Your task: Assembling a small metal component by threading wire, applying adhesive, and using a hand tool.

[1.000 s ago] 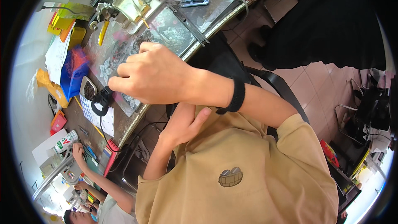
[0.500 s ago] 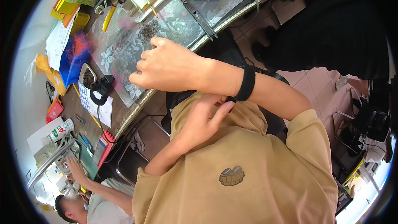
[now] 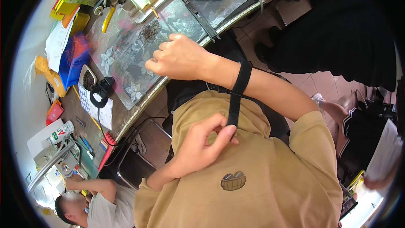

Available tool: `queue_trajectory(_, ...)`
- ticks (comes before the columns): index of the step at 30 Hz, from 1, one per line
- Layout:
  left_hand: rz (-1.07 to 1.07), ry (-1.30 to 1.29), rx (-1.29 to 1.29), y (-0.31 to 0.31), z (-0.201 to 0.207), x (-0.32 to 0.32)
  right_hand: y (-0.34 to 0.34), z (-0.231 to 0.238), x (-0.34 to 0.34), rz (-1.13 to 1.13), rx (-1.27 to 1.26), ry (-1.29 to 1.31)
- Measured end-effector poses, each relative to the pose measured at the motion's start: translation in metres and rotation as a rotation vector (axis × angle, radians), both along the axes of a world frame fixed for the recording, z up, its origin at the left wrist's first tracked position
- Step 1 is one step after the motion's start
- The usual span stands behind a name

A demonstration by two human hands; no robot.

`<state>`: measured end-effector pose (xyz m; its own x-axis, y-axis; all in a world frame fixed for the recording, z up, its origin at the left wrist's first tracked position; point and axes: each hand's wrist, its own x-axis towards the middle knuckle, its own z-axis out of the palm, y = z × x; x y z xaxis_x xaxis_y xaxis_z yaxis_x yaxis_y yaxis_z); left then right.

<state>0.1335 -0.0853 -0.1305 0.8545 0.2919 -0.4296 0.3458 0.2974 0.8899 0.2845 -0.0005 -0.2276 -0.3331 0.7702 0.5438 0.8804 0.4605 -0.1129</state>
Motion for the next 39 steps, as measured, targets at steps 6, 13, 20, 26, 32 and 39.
queue_trajectory(6,0.134,-0.051,-0.237,0.023,0.0,0.006,0.003,-0.003,-0.013,-0.061,-0.056,0.009)
queue_trajectory(13,0.2,-0.158,-0.332,0.027,-0.022,0.025,0.005,-0.001,-0.022,-0.052,-0.057,-0.019)
queue_trajectory(20,0.132,-0.101,-0.27,0.033,-0.016,0.023,0.006,0.001,-0.025,-0.035,-0.08,0.001)
queue_trajectory(26,0.106,0.033,-0.399,0.018,-0.012,0.0,0.013,0.003,-0.014,-0.047,-0.038,0.036)
queue_trajectory(32,0.147,0.023,-0.279,0.019,-0.023,-0.001,0.017,0.026,-0.014,-0.06,-0.197,0.152)
queue_trajectory(39,0.161,0.008,-0.241,0.025,-0.013,0.007,0.017,0.039,-0.021,-0.078,-0.181,0.082)
